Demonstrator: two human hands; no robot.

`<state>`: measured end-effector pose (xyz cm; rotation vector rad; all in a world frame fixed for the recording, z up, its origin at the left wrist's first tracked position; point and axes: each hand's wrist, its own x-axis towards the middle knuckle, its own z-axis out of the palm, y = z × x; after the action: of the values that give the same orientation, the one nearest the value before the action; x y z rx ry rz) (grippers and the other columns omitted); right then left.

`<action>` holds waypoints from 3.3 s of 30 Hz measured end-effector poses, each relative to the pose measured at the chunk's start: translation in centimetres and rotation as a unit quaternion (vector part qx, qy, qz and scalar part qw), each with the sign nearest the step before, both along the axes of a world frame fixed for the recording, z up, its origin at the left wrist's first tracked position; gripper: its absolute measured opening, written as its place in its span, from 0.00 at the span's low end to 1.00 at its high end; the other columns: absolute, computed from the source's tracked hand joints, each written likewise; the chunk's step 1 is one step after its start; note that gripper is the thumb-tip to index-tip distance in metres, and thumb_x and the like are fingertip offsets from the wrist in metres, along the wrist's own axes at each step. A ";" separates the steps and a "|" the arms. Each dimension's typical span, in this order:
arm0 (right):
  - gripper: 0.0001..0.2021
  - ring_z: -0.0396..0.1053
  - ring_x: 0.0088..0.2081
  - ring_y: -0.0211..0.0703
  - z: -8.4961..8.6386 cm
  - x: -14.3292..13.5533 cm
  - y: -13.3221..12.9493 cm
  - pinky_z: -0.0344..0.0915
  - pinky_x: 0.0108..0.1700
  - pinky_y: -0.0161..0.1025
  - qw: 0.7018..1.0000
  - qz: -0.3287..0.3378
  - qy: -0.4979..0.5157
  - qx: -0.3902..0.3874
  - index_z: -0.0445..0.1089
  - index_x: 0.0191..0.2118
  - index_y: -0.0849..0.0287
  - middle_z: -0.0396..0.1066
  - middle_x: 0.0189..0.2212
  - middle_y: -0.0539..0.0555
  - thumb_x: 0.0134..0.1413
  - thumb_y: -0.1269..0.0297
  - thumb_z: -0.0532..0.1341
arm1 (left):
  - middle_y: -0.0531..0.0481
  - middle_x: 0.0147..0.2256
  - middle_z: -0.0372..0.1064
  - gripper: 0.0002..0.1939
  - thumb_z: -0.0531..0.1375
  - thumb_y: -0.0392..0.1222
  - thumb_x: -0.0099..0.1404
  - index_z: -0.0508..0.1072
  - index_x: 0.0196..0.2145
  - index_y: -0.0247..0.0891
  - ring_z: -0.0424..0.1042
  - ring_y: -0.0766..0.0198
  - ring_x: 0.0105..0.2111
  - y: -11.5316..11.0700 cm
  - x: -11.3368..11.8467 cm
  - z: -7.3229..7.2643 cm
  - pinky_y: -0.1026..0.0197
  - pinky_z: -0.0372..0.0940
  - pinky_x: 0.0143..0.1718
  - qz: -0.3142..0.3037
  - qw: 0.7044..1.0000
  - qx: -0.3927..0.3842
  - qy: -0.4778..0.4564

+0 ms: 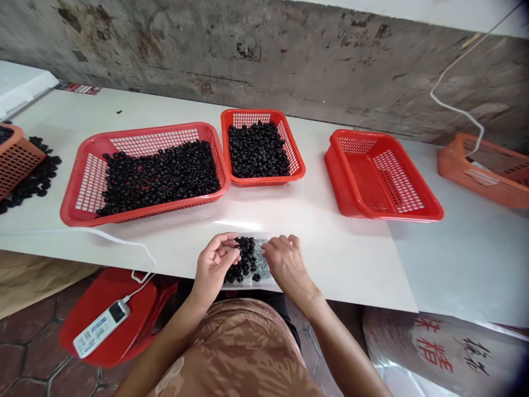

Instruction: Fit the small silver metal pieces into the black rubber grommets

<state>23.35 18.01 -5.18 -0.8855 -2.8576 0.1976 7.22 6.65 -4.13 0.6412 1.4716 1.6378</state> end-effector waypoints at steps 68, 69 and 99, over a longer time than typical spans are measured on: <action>0.22 0.51 0.15 0.26 1.9 0.7 -3.5 0.53 0.14 0.27 0.489 -0.053 0.294 -0.819 0.62 0.38 0.56 0.64 0.27 0.42 0.49 0.52 0.72 | 0.47 0.47 0.78 0.27 0.61 0.29 0.68 0.66 0.61 0.46 0.78 0.63 0.45 -2.0 0.3 1.1 0.65 0.73 0.48 -0.211 0.902 0.155 0.343; 0.22 0.50 0.15 0.25 1.8 0.6 -3.9 0.52 0.13 0.27 0.458 -0.050 0.296 -0.837 0.61 0.39 0.55 0.63 0.27 0.42 0.49 0.52 0.73 | 0.48 0.47 0.78 0.26 0.62 0.29 0.68 0.68 0.60 0.47 0.78 0.63 0.45 -2.3 0.1 1.1 0.65 0.73 0.48 -0.213 0.910 0.154 0.320; 0.11 0.71 0.38 0.39 1.9 -1.6 -1.0 0.59 0.34 0.33 0.983 -0.033 -0.114 -0.140 0.72 0.46 0.59 0.71 0.42 0.56 0.68 0.74 0.53 | 0.49 0.36 0.68 0.06 0.68 0.43 0.63 0.80 0.36 0.39 0.68 0.67 0.29 -1.9 -0.3 -1.0 0.64 0.65 0.31 -0.090 0.984 0.094 -0.120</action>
<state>21.72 16.97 -3.33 -1.1181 -3.0530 0.5351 6.96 4.75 -5.10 0.6361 1.0646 1.6608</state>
